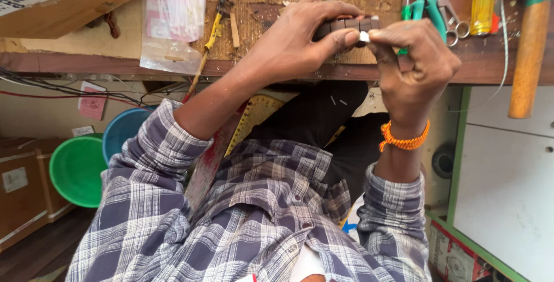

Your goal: The person is repairing a motor stator by inserting small white insulating pieces into the copper windings. They use scissors to cut the insulating material and a screwdriver to adjust the windings. The task involves repetitive cutting and insertion of the insulation into the stator slots.

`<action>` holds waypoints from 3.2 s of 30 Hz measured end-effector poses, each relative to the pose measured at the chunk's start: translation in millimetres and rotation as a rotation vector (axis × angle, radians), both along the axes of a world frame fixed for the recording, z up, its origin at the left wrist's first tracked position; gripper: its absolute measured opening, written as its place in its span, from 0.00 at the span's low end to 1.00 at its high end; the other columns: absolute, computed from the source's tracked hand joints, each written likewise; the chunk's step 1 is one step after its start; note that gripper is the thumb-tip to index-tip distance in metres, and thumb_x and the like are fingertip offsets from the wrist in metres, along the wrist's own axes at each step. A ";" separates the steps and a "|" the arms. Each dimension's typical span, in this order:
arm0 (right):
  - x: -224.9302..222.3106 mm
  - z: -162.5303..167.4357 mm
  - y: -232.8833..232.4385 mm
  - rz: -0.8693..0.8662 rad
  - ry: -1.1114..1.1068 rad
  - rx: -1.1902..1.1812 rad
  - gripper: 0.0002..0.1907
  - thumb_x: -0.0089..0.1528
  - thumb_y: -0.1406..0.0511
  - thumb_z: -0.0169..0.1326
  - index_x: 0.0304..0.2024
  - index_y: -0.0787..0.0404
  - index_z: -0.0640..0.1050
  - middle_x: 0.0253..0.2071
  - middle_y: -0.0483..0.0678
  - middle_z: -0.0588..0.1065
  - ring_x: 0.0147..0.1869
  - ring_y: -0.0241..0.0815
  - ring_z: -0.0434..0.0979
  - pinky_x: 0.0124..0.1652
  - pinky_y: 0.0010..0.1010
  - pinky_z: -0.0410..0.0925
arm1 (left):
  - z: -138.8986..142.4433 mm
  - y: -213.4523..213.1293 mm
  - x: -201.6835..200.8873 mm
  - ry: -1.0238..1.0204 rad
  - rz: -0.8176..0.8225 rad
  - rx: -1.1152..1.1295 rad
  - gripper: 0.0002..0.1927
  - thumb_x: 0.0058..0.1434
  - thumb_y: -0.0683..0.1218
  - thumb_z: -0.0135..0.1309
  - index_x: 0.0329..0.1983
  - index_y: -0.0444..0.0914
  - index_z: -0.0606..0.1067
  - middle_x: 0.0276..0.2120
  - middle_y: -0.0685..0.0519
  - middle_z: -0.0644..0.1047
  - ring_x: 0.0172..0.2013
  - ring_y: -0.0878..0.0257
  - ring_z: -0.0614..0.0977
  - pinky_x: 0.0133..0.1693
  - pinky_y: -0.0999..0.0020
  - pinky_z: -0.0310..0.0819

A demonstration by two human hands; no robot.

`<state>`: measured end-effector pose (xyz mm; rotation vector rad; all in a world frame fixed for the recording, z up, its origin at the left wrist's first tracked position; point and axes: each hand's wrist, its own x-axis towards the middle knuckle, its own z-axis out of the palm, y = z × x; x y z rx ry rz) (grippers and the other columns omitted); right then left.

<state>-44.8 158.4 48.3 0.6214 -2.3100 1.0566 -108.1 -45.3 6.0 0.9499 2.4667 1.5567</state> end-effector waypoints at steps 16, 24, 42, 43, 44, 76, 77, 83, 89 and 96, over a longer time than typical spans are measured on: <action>15.6 -7.3 -1.1 -0.083 -0.061 -0.112 0.08 0.68 0.78 0.68 0.46 0.66 0.82 0.40 0.50 0.80 0.46 0.43 0.82 0.47 0.29 0.74 | 39.9 0.3 -3.4 0.073 -0.094 -0.276 0.17 0.64 0.50 0.60 0.55 0.43 0.76 0.40 0.44 0.79 0.47 0.45 0.80 0.44 0.48 0.74; 29.8 0.4 -10.3 -0.191 -0.054 0.019 0.10 0.67 0.78 0.67 0.47 0.65 0.82 0.44 0.52 0.80 0.47 0.44 0.83 0.47 0.30 0.75 | 41.9 8.5 -3.5 0.208 -0.107 -0.317 0.18 0.63 0.50 0.60 0.53 0.40 0.75 0.38 0.44 0.80 0.47 0.44 0.80 0.41 0.47 0.75; 29.7 -0.3 -23.3 -0.342 0.152 0.285 0.12 0.62 0.77 0.68 0.46 0.63 0.82 0.45 0.48 0.80 0.52 0.48 0.75 0.53 0.38 0.71 | 34.8 15.9 -16.6 0.217 -0.202 -0.374 0.17 0.65 0.52 0.58 0.52 0.39 0.74 0.36 0.45 0.81 0.44 0.43 0.81 0.40 0.45 0.75; 29.2 0.7 -24.0 -0.352 0.166 0.315 0.12 0.62 0.76 0.69 0.46 0.62 0.83 0.44 0.46 0.80 0.51 0.47 0.73 0.51 0.38 0.70 | 33.5 14.5 -19.6 0.198 -0.229 -0.369 0.17 0.67 0.52 0.58 0.53 0.39 0.74 0.36 0.44 0.81 0.44 0.43 0.81 0.41 0.46 0.75; 28.7 1.7 -24.1 -0.363 0.180 0.346 0.12 0.62 0.75 0.70 0.45 0.61 0.84 0.44 0.44 0.81 0.50 0.46 0.71 0.50 0.38 0.68 | 32.5 13.0 -23.1 0.193 -0.255 -0.372 0.18 0.67 0.53 0.57 0.54 0.39 0.73 0.38 0.44 0.80 0.44 0.44 0.81 0.42 0.46 0.74; 43.3 -24.4 -28.8 -0.217 -0.357 -0.326 0.26 0.69 0.53 0.64 0.61 0.62 0.79 0.60 0.48 0.76 0.65 0.41 0.70 0.64 0.32 0.69 | 3.2 -2.2 49.1 0.308 0.186 0.159 0.23 0.63 0.46 0.64 0.60 0.38 0.71 0.51 0.50 0.76 0.50 0.54 0.75 0.55 0.62 0.68; 44.4 -23.9 -30.0 -0.214 -0.366 -0.346 0.26 0.69 0.52 0.64 0.61 0.62 0.78 0.60 0.48 0.75 0.67 0.42 0.70 0.65 0.33 0.69 | 2.9 -2.0 49.6 0.322 0.194 0.160 0.23 0.63 0.46 0.64 0.60 0.38 0.71 0.51 0.50 0.76 0.50 0.54 0.75 0.55 0.61 0.68; 47.4 -18.9 -37.4 -0.278 -0.347 -0.298 0.27 0.68 0.51 0.62 0.61 0.61 0.79 0.60 0.48 0.76 0.64 0.43 0.70 0.63 0.32 0.69 | -5.2 2.6 52.7 0.397 0.235 0.167 0.23 0.64 0.47 0.63 0.59 0.37 0.72 0.50 0.49 0.75 0.50 0.52 0.74 0.53 0.61 0.68; 50.5 -15.6 -44.6 -0.323 -0.311 -0.196 0.26 0.69 0.49 0.60 0.59 0.61 0.80 0.56 0.48 0.78 0.63 0.45 0.70 0.65 0.35 0.66 | -15.2 3.0 55.0 0.394 0.276 0.225 0.20 0.63 0.48 0.63 0.55 0.36 0.74 0.46 0.49 0.76 0.49 0.54 0.75 0.50 0.62 0.70; 58.4 -15.8 -54.4 -0.374 -0.273 -0.107 0.25 0.72 0.48 0.56 0.58 0.61 0.79 0.56 0.48 0.78 0.63 0.47 0.69 0.65 0.35 0.64 | -26.5 3.0 53.8 0.426 0.283 0.297 0.20 0.60 0.49 0.64 0.51 0.36 0.75 0.45 0.50 0.78 0.45 0.54 0.76 0.49 0.61 0.70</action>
